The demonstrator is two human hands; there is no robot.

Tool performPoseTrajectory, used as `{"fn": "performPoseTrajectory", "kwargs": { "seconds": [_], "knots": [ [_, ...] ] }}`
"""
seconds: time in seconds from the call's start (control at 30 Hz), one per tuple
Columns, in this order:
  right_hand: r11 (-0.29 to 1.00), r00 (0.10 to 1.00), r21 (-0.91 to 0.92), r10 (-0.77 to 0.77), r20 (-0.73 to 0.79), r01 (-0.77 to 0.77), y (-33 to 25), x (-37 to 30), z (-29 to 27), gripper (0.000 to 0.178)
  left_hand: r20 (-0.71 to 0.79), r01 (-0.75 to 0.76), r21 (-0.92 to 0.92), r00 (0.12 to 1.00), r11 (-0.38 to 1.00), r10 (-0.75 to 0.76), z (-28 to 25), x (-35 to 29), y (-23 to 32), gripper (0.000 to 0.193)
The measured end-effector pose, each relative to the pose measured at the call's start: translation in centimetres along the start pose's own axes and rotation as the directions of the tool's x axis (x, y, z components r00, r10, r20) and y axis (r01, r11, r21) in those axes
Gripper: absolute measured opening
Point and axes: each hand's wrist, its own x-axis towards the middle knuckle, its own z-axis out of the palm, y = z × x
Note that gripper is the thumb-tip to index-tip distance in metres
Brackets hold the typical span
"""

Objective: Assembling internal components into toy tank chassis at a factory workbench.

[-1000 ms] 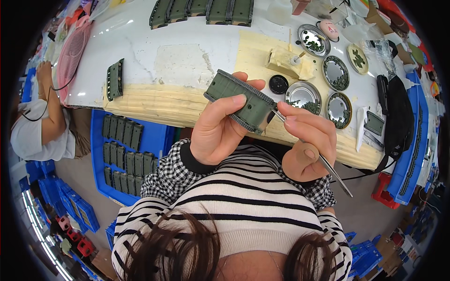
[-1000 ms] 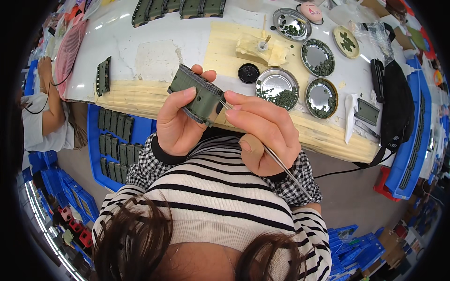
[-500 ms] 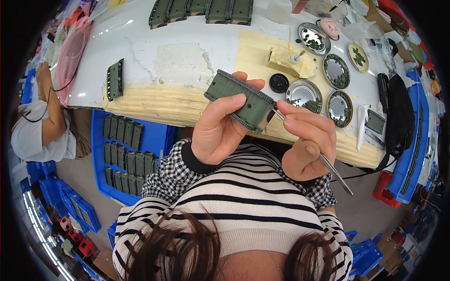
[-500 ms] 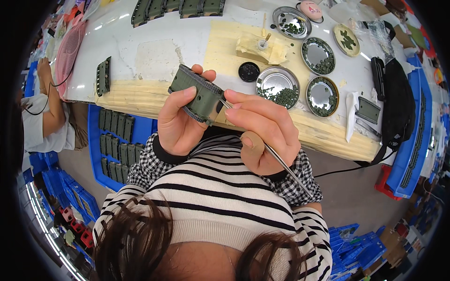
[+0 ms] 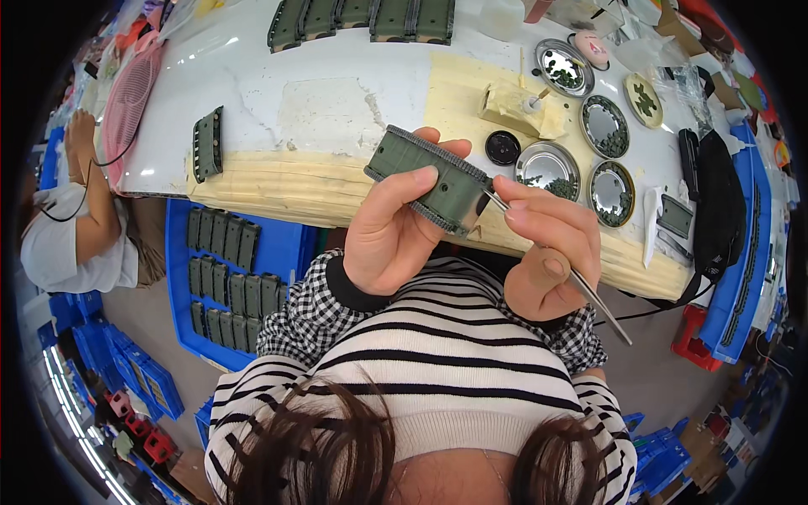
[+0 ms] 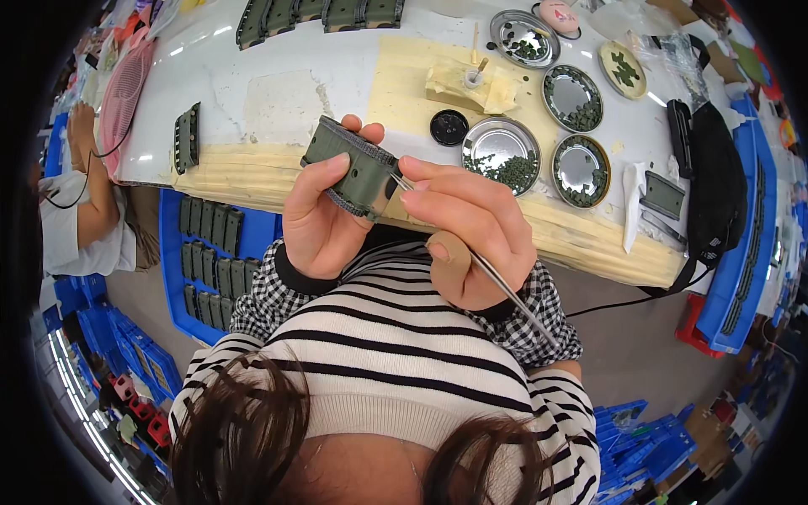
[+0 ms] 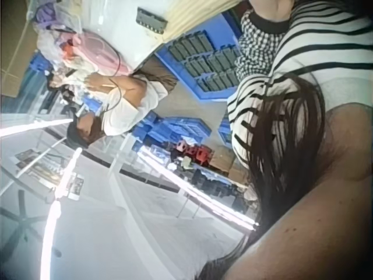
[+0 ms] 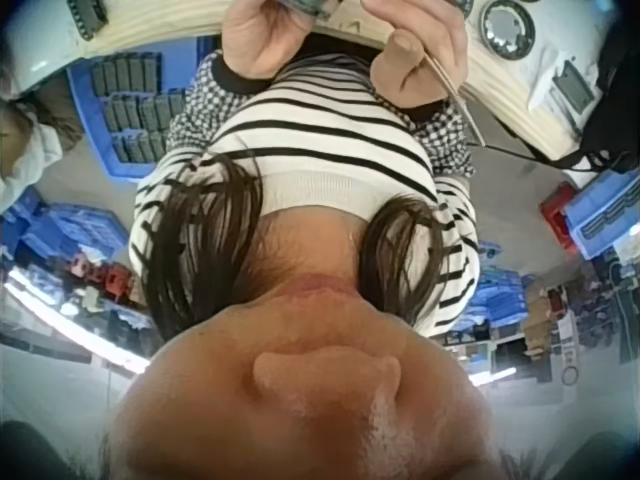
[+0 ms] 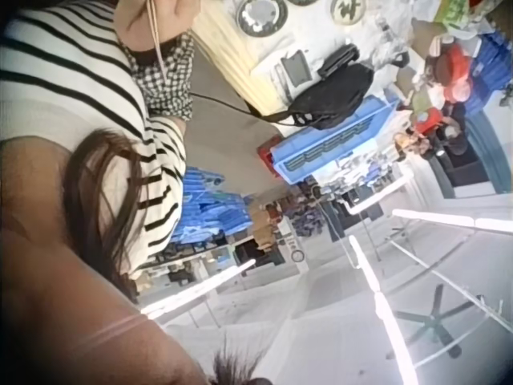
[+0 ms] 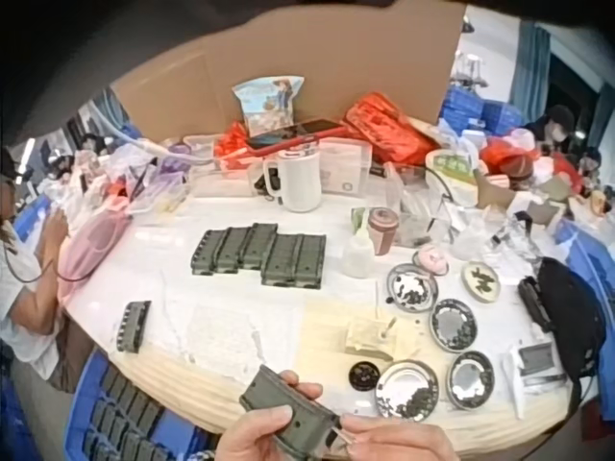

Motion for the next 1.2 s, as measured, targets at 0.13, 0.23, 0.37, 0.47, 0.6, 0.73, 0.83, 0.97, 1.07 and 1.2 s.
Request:
{"fn": "performPoseTrajectory", "kwargs": {
  "seconds": [0.13, 0.23, 0.37, 0.47, 0.6, 0.73, 0.83, 0.97, 1.07, 1.2],
  "knots": [
    [0.997, 0.987, 0.054, 0.054, -0.153, -0.047, 1.2, 0.1, -1.6, 0.038, -0.045, 0.007, 0.060, 0.999, 0.998, -0.005, 0.7, -0.1, 0.6, 0.041],
    [0.969, 0.966, -0.130, 0.187, -0.179, -0.212, 2.0, 0.3, -4.2, 0.031, -0.106, -0.042, 0.226, 0.992, 0.973, 0.067, 1.0, -0.3, 1.3, 0.043],
    [0.904, 0.938, -0.263, 0.348, -0.005, -0.337, 3.2, -0.7, -6.2, 0.017, -0.125, 0.005, 0.351, 0.991, 0.936, 0.041, 0.8, -0.2, 1.9, 0.040],
    [0.896, 0.937, -0.306, 0.347, 0.033, -0.321, 3.8, -1.1, -6.0, 0.013, -0.100, 0.018, 0.375, 0.995, 0.927, 0.021, 0.6, 0.0, 1.6, 0.037],
    [0.874, 0.957, -0.431, 0.283, 0.070, -0.227, 4.1, -0.6, -5.9, 0.012, -0.134, 0.070, 0.427, 0.991, 0.901, -0.014, 1.2, 0.0, 1.5, 0.043],
    [0.859, 0.956, -0.465, 0.281, 0.083, -0.212, 4.1, -0.2, -5.8, 0.011, -0.152, 0.070, 0.522, 0.988, 0.850, 0.012, 1.5, -0.2, 1.5, 0.055],
    [0.864, 0.964, -0.468, 0.253, 0.080, -0.188, 4.5, -0.1, -5.5, 0.011, -0.105, 0.002, 0.591, 0.992, 0.807, 0.075, 1.7, -0.3, 1.0, 0.061],
    [0.868, 0.963, -0.438, 0.268, 0.020, -0.233, 4.4, -0.1, -5.4, 0.012, -0.048, -0.034, 0.613, 0.996, 0.790, 0.080, 2.2, -0.2, 1.0, 0.054],
    [0.863, 0.958, -0.442, 0.285, 0.026, -0.245, 4.3, 0.0, -5.5, 0.012, -0.055, -0.006, 0.639, 0.997, 0.769, 0.053, 1.5, -0.3, 1.2, 0.036],
    [0.857, 0.957, -0.459, 0.287, 0.051, -0.233, 4.5, 0.1, -5.4, 0.012, -0.072, 0.028, 0.622, 0.997, 0.783, 0.022, 0.9, -0.2, 1.1, 0.017]
  ]
}}
